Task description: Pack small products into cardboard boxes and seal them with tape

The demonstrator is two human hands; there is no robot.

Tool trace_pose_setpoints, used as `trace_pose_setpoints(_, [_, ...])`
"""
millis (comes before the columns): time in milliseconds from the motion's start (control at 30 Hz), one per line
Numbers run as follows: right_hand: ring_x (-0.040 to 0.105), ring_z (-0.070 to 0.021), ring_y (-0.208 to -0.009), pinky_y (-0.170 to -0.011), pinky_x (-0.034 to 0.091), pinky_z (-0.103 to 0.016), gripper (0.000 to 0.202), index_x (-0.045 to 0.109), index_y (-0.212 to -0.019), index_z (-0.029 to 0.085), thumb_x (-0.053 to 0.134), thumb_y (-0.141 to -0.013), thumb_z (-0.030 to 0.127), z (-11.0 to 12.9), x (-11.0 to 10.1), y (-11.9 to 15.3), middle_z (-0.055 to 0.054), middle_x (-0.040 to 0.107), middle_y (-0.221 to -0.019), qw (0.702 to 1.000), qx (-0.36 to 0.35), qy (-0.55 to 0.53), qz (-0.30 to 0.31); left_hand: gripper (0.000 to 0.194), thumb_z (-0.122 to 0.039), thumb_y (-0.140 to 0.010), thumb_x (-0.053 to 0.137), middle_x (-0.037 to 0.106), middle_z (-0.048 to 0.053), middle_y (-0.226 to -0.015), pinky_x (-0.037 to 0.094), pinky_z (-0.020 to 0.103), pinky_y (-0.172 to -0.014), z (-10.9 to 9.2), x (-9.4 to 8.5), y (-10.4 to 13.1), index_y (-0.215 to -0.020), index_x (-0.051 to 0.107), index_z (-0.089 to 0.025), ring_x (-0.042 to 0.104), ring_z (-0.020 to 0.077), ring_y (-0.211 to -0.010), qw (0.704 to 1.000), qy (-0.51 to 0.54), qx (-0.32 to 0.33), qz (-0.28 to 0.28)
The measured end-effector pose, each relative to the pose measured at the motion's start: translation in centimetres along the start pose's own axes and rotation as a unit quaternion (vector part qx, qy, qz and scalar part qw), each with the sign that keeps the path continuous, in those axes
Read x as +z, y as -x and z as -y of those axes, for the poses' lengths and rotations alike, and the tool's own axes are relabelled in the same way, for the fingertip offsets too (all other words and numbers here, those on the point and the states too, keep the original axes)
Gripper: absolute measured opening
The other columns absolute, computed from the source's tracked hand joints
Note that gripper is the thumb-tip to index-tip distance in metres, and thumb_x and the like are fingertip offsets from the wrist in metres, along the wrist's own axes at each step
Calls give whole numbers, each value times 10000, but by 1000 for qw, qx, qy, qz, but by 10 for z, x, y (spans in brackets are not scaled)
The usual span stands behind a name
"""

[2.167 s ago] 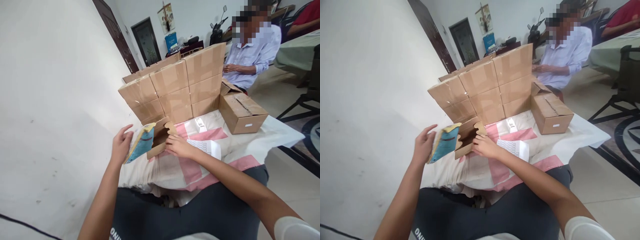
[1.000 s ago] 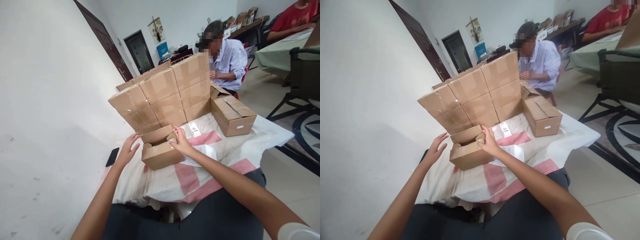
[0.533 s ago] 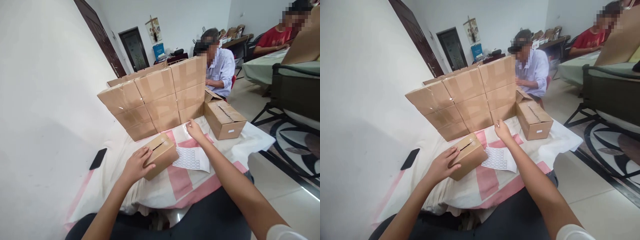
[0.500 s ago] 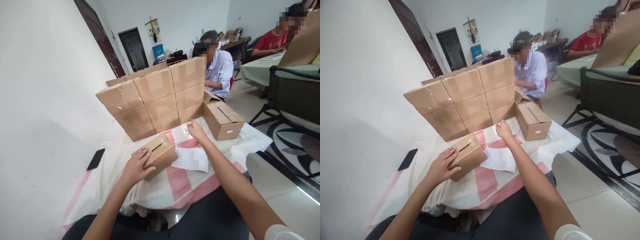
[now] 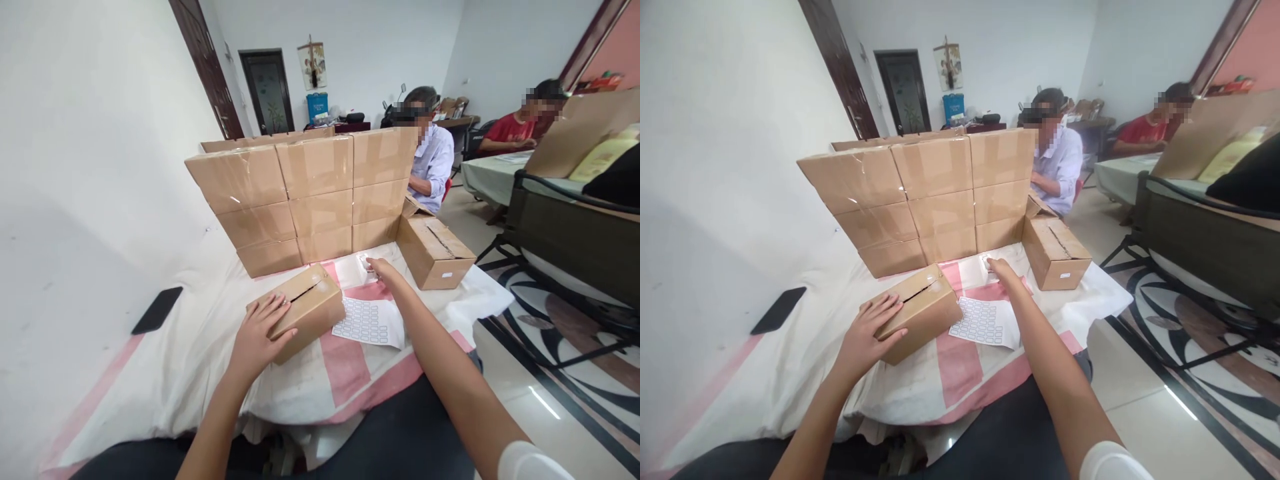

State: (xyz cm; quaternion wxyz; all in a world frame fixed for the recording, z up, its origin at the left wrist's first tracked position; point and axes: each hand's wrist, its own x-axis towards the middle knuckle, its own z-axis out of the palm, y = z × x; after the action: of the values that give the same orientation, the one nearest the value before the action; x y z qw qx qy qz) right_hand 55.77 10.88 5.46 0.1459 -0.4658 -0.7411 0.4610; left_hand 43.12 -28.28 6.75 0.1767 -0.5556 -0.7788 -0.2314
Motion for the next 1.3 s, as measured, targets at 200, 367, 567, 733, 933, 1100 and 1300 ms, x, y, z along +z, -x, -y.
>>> trace_pose_setpoints(200, [640, -303, -1024, -796, 513, -362, 305, 638, -1086, 118, 566, -871, 322, 5, 9, -3, -182, 674, -1094, 992, 52, 100, -51, 534, -580, -921, 575, 609, 106, -1416, 423, 592, -1101, 0, -2, 3, -1324, 643, -236, 542, 341, -1351, 999, 3, 4, -37])
trace_pose_setpoints(367, [660, -231, -718, -612, 492, -288, 212, 645, -962, 105, 598, -871, 291, 3, 5, -8, -113, 665, -751, 992, 45, 112, -28, 521, -575, -915, 583, 610, 105, -1415, 431, 577, -1091, 1, 2, 3, -1320, 650, -253, 554, 337, -1339, 999, -1, 8, -43])
trace_pose_setpoints(567, [624, -169, -528, -515, 496, -253, 220, 611, -1003, 78, 563, -935, 281, 1, 4, -14, -68, 639, -654, 995, 55, 77, -5, 541, -590, -903, 597, 603, 91, -1425, 434, 584, -1093, 5, 7, 4, -1324, 647, -253, 556, 341, -1334, 999, -2, 6, -46])
trace_pose_setpoints(733, [690, -180, -570, -527, 552, -267, 399, 573, -1116, 84, 460, -1008, 451, -3, 8, -12, -111, 701, -807, 998, 55, 27, -6, 514, -561, -889, 628, 617, 79, -1413, 454, 560, -1090, 6, 9, 4, -1316, 656, -276, 572, 332, -1315, 997, -2, 16, -69])
trace_pose_setpoints(933, [708, -196, -568, -512, 556, -277, 510, 612, -1035, 72, 423, -1001, 544, -2, 8, -3, -156, 729, -853, 999, 40, 23, -18, 501, -545, -893, 624, 631, 85, -1393, 492, 567, -1054, 6, 9, 5, -1307, 662, -267, 597, 341, -1286, 996, -16, 26, -83])
trace_pose_setpoints(1100, [731, -197, -678, -595, 526, -233, 490, 651, -774, 122, 447, -1002, 504, 2, 8, 4, -144, 732, -756, 995, -1, 82, -59, 486, -534, -888, 630, 632, 79, -1392, 507, 548, -1051, 3, 8, 4, -1301, 669, -279, 598, 330, -1286, 995, -40, 29, -84])
trace_pose_setpoints(1300, [737, -228, -700, -623, 532, -271, 477, 642, -745, 132, 478, -987, 510, 7, 6, 5, -152, 732, -754, 990, -4, 126, -57, 494, -525, -882, 639, 638, 80, -1381, 519, 555, -1036, 1, 8, 4, -1309, 663, -277, 610, 338, -1270, 995, -41, 31, -89])
